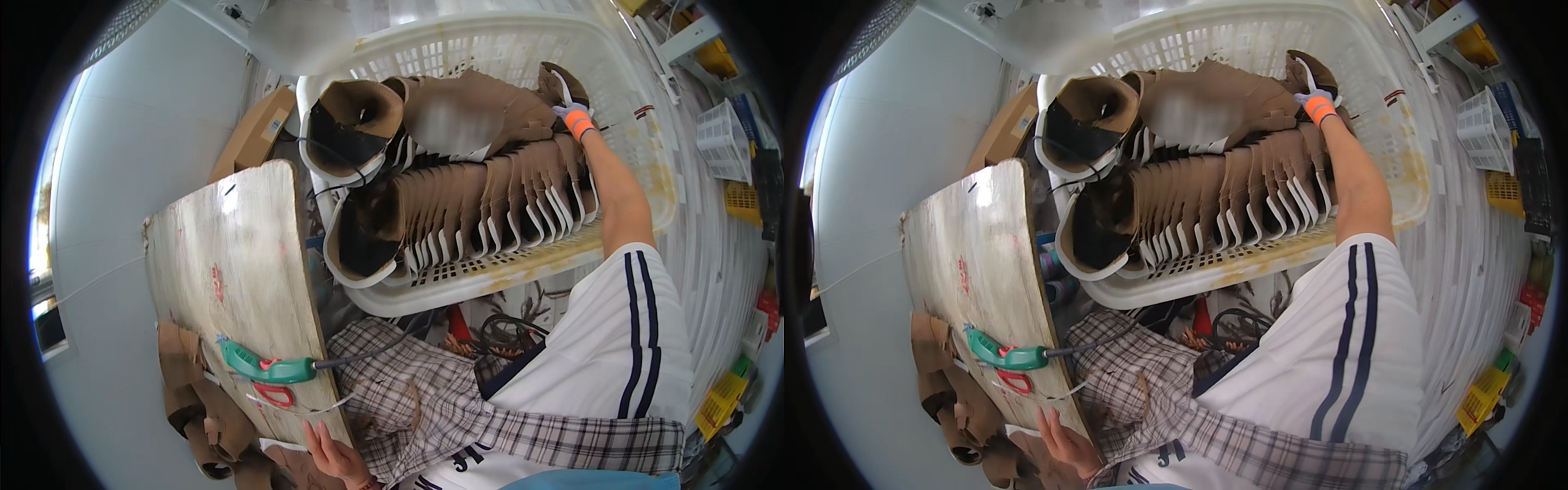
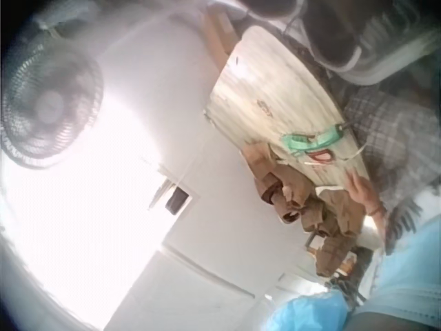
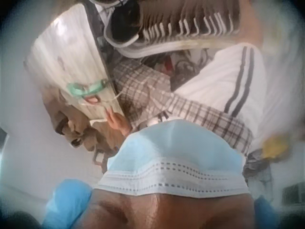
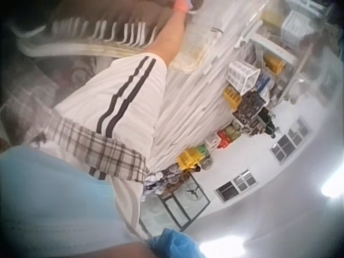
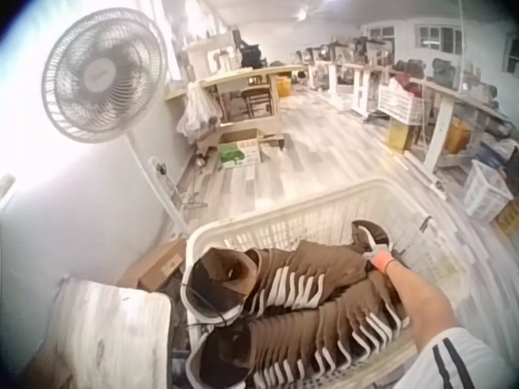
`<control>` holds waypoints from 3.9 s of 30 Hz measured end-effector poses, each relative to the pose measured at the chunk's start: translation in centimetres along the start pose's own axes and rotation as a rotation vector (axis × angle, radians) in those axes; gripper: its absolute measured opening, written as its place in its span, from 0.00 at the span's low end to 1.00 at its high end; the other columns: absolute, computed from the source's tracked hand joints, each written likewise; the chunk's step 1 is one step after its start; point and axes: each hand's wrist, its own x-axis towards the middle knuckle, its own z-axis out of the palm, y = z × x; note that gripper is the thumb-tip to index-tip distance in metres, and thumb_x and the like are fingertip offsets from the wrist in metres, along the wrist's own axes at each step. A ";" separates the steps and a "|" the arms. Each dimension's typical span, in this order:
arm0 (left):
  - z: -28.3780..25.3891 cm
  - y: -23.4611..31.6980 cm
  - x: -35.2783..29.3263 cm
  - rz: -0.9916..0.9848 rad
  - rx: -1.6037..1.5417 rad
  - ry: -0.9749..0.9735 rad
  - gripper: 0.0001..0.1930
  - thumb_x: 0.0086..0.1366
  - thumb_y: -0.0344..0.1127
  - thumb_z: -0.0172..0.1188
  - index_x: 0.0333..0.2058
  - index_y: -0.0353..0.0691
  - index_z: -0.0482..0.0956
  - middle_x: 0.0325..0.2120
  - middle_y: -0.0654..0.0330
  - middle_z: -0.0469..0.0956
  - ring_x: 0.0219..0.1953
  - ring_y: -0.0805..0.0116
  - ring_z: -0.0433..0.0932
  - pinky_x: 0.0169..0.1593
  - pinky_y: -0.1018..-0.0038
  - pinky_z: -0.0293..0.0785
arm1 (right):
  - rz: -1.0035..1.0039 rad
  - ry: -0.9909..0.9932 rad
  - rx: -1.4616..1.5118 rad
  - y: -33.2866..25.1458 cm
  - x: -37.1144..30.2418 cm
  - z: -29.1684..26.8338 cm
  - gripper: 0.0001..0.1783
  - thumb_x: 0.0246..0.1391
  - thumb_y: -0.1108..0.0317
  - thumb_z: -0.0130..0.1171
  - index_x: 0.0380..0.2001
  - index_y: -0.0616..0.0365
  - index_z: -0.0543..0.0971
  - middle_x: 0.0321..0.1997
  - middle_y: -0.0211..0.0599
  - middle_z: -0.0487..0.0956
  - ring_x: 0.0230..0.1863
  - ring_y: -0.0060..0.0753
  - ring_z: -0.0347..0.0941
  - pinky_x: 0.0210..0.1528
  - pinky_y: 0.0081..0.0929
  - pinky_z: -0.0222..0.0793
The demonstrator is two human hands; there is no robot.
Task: The person trims the edges of brown slip-on shoes using red-handled scissors and a green electric trimmer. They repeatedly pick up shoes from a white basket, trim the upper edges, and place them on a wooden table. The process is repeated for multiple shoes.
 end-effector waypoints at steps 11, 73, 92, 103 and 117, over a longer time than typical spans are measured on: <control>-1.1 3.5 0.4 -0.045 -0.425 0.164 0.18 0.62 0.14 0.42 0.46 0.30 0.76 0.52 0.45 0.71 0.43 0.60 0.79 0.42 0.71 0.77 | -0.225 0.353 0.226 -4.7 -10.1 -18.7 0.09 0.47 0.61 0.57 0.31 0.47 0.82 0.34 0.41 0.81 0.38 0.46 0.78 0.41 0.35 0.72; -1.5 1.0 -17.2 -0.921 -2.434 0.304 0.32 0.56 0.35 0.55 0.59 0.36 0.57 0.47 0.45 0.74 0.46 0.44 0.77 0.59 0.40 0.62 | -1.418 0.561 0.730 -42.4 -35.6 -11.3 0.17 0.59 0.70 0.50 0.51 0.59 0.75 0.49 0.47 0.78 0.50 0.44 0.74 0.53 0.29 0.67; -3.3 -1.7 -19.5 -0.691 -2.355 0.625 0.29 0.56 0.33 0.55 0.57 0.32 0.64 0.53 0.52 0.71 0.56 0.56 0.69 0.60 0.60 0.63 | -1.815 0.644 0.531 -42.2 -50.9 -18.3 0.22 0.44 0.78 0.49 0.44 0.49 0.78 0.42 0.37 0.80 0.41 0.44 0.75 0.45 0.36 0.72; -5.4 -3.6 -22.1 -0.604 -2.198 0.805 0.29 0.60 0.40 0.53 0.59 0.37 0.62 0.39 0.50 0.77 0.42 0.53 0.75 0.50 0.52 0.68 | -2.148 0.421 0.508 -43.2 -58.9 -13.9 0.17 0.43 0.75 0.51 0.39 0.49 0.78 0.42 0.32 0.80 0.42 0.38 0.75 0.44 0.31 0.70; -7.1 -6.3 -21.9 -0.293 -2.488 1.086 0.25 0.64 0.41 0.50 0.58 0.38 0.64 0.58 0.52 0.66 0.58 0.42 0.64 0.63 0.41 0.55 | -1.033 0.627 0.384 -29.5 -41.7 -15.5 0.17 0.53 0.71 0.48 0.45 0.48 0.78 0.41 0.43 0.79 0.42 0.51 0.75 0.44 0.40 0.70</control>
